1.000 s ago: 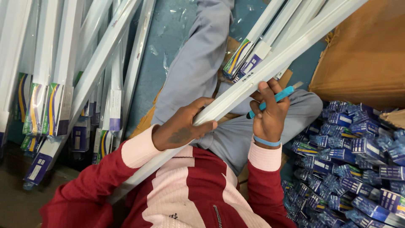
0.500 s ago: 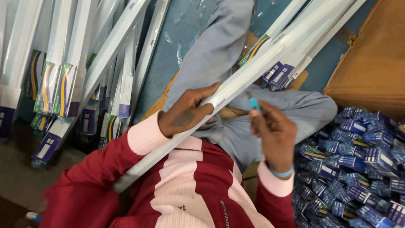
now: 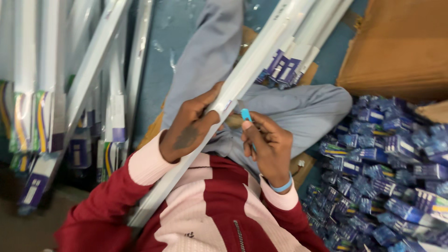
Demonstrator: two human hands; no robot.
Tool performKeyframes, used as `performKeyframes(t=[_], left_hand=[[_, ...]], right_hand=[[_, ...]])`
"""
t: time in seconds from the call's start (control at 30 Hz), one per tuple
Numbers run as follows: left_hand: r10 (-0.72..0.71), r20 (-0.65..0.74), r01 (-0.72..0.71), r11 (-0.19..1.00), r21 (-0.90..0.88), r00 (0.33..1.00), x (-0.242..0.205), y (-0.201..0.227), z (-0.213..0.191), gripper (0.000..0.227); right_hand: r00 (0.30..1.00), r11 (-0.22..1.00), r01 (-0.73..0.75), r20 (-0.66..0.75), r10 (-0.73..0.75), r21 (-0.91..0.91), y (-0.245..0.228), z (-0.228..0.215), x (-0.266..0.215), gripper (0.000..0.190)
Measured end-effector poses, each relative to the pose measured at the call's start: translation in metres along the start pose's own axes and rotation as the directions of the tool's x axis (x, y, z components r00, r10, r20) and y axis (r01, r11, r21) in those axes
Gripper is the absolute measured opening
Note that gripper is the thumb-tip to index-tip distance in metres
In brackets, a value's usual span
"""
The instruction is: The person sits on the floor and uses a utility knife to cut and remove plastic wrapping from several long white fluorescent tubes. They handle each tube one at a time, slice the packaging, and peel it off before setting the tube aside.
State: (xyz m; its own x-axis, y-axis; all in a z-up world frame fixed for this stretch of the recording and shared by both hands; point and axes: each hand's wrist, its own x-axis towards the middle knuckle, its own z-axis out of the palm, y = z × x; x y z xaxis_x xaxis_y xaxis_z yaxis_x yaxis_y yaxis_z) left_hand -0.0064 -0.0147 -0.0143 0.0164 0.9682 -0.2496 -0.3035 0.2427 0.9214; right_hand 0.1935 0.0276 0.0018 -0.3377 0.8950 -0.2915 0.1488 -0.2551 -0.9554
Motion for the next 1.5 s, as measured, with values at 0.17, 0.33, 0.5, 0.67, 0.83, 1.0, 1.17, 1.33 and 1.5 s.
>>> performKeyframes(t=[0.17, 0.33, 0.5, 0.67, 0.83, 1.0, 1.17, 1.33, 1.5], left_hand=[[-0.007, -0.017, 0.007, 0.999, 0.036, 1.000, 0.001, 0.004, 0.007, 0.062], [0.038, -0.035, -0.035, 0.996, 0.080, 0.999, 0.003, 0.011, 0.007, 0.065], [0.105, 0.007, -0.105, 0.994, 0.018, 0.994, 0.005, 0.017, 0.002, 0.059], [0.087, -0.005, -0.087, 0.993, -0.078, 0.996, 0.009, 0.016, 0.001, 0.059], [0.051, -0.011, -0.052, 0.994, -0.096, 0.999, 0.010, 0.004, -0.001, 0.056], [0.116, 0.014, -0.115, 0.992, -0.053, 0.993, 0.014, -0.007, -0.001, 0.047], [0.005, -0.006, -0.005, 0.994, -0.108, 1.000, 0.015, -0.006, 0.002, 0.057], [-0.119, -0.007, 0.117, 0.981, -0.158, 0.993, 0.017, 0.000, 0.003, 0.061], [-0.089, 0.093, 0.098, 0.990, -0.098, 0.992, 0.016, 0.003, 0.014, 0.059]], right_hand=[[1.000, 0.999, -0.020, -0.009, 0.020, 0.033, 0.000, 0.001, 0.003, 0.026], [0.994, 0.998, -0.070, 0.081, 0.069, 0.003, -0.011, 0.004, 0.014, 0.032], [0.996, 0.999, -0.035, 0.087, 0.033, 0.019, -0.024, 0.007, 0.019, 0.030], [0.999, 0.998, 0.000, 0.049, 0.004, -0.067, -0.031, 0.017, 0.014, 0.030], [0.997, 0.987, -0.035, 0.067, 0.046, -0.157, -0.033, 0.016, 0.007, 0.030], [0.973, 0.972, -0.171, 0.131, 0.193, -0.158, -0.031, 0.006, 0.002, 0.031], [0.956, 0.975, -0.210, 0.193, 0.221, -0.076, -0.022, -0.004, -0.003, 0.028], [0.998, 0.972, 0.041, 0.029, -0.049, 0.232, -0.024, -0.026, 0.005, 0.023], [0.999, 0.852, -0.030, 0.034, 0.015, 0.523, -0.001, -0.005, 0.053, 0.033]])
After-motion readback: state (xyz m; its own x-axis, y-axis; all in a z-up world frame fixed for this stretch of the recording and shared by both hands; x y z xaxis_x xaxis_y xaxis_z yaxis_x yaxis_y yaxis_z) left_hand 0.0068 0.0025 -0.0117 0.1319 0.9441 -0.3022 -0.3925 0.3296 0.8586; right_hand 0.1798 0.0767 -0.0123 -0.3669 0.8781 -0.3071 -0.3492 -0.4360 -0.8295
